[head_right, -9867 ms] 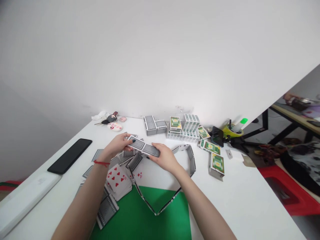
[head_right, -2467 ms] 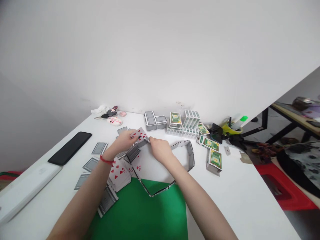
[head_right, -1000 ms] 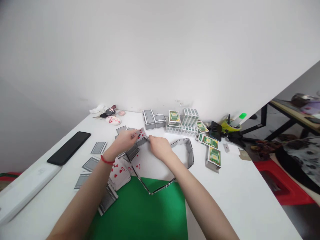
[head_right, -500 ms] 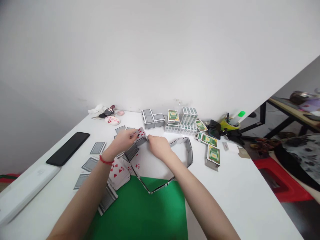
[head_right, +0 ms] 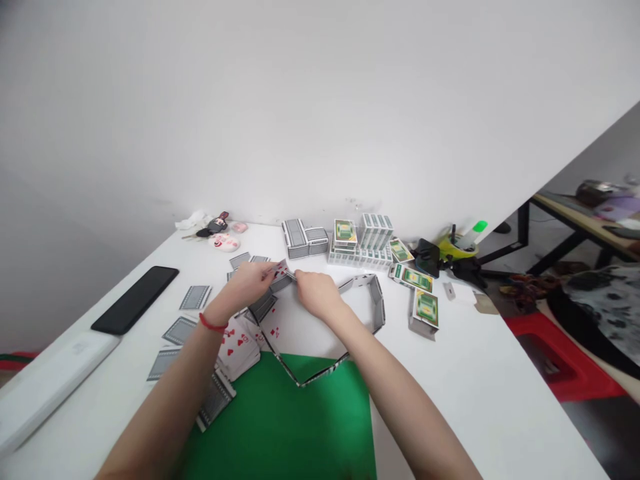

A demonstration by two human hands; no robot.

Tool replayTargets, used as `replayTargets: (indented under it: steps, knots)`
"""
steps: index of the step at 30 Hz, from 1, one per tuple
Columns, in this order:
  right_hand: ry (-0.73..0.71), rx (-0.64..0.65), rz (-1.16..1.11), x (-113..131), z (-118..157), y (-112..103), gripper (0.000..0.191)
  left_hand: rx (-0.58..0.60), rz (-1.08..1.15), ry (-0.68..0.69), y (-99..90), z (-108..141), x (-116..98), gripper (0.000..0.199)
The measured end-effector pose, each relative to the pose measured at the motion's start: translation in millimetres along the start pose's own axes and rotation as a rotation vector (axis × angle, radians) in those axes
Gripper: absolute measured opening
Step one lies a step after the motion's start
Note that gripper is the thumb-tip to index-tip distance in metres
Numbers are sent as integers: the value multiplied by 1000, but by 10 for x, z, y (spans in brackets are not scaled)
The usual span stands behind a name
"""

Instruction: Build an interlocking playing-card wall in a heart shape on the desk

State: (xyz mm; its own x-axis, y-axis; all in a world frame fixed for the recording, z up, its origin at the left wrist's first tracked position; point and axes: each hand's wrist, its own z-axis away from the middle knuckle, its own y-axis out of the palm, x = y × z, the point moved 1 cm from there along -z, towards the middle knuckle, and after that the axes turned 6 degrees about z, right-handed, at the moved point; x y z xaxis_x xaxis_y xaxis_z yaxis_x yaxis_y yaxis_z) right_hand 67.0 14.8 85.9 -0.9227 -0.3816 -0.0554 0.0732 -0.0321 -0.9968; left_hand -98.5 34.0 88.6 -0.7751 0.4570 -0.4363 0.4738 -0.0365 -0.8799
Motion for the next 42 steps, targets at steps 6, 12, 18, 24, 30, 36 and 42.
replayTargets:
  steps: [6,12,18,24,30,36,42]
  knots:
    - [2,0,0,1,-4,-5,31,30,-79,-34,-8,4,-28,28]
    - [0,2,3,8,-5,-1,34,48,-174,-66,20,1,-77,30]
    - [5,18,3,13,4,-6,33,71,-271,-108,64,36,-189,31]
    - [2,10,-4,13,13,-2,31,89,-312,-150,96,58,-247,30]
    - [-1,2,-6,15,22,-14,31,106,-319,-156,75,52,-248,33]
    - [-10,-14,-7,19,28,-16,30,97,-338,-185,79,64,-289,30]
    - [-7,15,0,26,27,-31,27,82,-358,-153,76,75,-329,27]
